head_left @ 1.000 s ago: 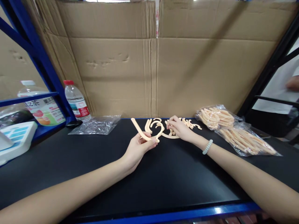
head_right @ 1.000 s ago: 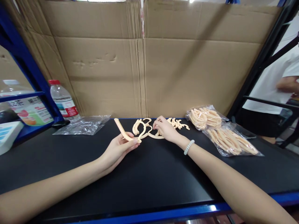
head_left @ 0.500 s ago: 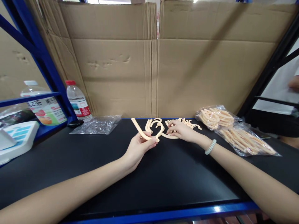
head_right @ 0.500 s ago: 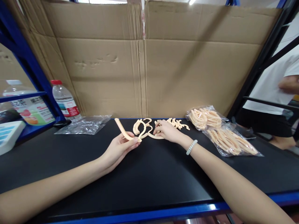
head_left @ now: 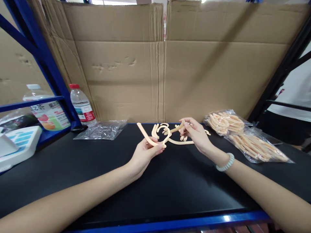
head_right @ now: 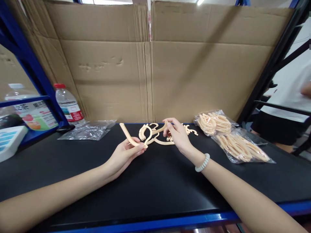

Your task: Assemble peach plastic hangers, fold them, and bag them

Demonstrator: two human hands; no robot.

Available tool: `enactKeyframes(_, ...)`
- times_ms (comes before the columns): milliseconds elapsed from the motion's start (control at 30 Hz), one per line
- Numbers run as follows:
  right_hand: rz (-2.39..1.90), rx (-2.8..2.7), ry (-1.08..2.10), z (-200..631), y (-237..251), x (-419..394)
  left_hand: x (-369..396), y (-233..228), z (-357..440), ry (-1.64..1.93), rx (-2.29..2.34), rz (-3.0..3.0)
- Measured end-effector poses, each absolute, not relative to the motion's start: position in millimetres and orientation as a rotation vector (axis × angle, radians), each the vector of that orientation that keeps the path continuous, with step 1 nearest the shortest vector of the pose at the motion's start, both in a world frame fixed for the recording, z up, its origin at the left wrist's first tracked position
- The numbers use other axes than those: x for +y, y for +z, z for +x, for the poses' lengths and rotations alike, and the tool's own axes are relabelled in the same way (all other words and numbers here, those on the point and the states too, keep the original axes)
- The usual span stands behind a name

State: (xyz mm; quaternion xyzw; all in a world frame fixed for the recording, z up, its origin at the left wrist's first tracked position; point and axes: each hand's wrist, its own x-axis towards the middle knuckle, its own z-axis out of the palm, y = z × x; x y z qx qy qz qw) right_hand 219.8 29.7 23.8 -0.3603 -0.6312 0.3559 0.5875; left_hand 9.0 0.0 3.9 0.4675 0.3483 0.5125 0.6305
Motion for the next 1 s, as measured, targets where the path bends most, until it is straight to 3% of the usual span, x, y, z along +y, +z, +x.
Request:
enactKeyframes(200, -0.740, -1.113, 1.295, 204, 26, 12, -1, 4, 9, 1.178, 0.801, 1.068)
enactKeyframes(500, -0.748, -1.031, 1.498, 196, 8, 7, 0, 3, 9, 1.183, 0.755, 1.088)
enactKeyframes(700, -0.728, -1.107, 1.566, 191, 6, 4, -1, 5, 9, 1.190, 0.745, 1.061)
enactKeyframes(1000, -0.796, -1.390, 1.415, 185, -2, 5, 0, 2, 8, 1.175, 0.710, 1.090)
